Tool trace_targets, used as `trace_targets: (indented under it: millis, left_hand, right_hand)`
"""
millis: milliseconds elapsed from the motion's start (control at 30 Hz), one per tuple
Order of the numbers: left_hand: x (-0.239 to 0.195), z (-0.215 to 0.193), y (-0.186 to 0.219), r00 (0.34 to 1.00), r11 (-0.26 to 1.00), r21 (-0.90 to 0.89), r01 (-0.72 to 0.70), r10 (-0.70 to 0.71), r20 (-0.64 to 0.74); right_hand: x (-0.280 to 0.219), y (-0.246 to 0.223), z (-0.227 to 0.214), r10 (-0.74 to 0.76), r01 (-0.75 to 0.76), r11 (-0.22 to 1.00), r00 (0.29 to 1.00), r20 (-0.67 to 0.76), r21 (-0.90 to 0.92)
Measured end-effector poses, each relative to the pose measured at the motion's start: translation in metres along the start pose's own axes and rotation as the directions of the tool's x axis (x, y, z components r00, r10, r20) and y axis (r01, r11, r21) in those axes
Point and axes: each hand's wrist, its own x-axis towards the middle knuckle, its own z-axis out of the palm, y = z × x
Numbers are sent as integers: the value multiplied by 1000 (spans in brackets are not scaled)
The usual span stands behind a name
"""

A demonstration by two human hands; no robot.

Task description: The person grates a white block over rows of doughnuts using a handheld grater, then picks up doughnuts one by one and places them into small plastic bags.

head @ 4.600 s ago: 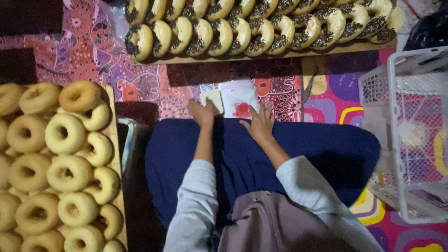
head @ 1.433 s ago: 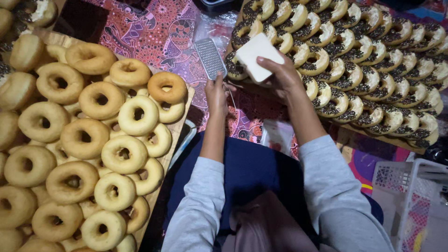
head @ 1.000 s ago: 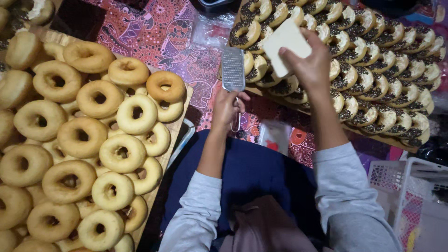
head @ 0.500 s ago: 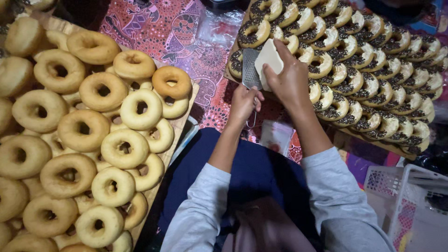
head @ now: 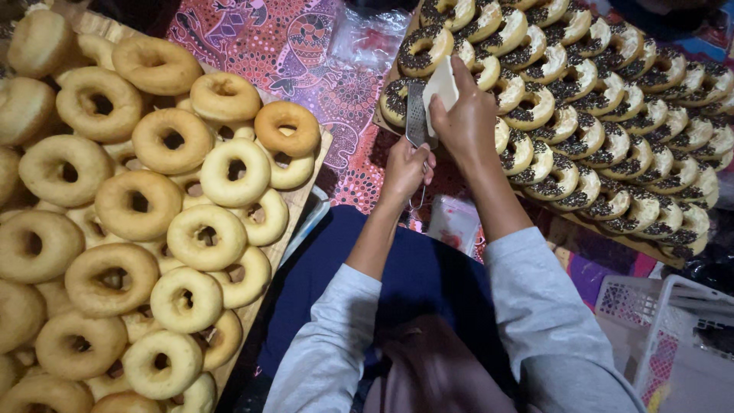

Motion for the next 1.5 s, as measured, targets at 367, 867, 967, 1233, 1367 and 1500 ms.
trace_targets:
  millis: [367,867,967,1233,1367,1500]
  left_hand:
    - [-67,-8,17,992,990,56,128,-127,-16]
    - [-17,-15,19,996,996,-47,75,-72,46]
    - [2,-14,12,996,997,-24,73,-72,47]
    - [1,-15,2,997,997,4,75,-75,8]
    - [-3,-14,0,999,998,-36,42,-42,16]
    - [-23,-14,0,999,998,-27,48,-47,25]
  right_hand:
    - [16,30,18,57,-55,997,998,34,-50]
    - [-3,-5,-40,106,-109,992,993,48,65]
    - [-10,-15,-29,88,-89,996,994,64,21]
    - [-2,-5,13,9,-7,998,1000,21,-55]
    - [2,4,28,51,-47,991,998,30,-126]
    - [8,15,37,154,-139,978,984,87,-155]
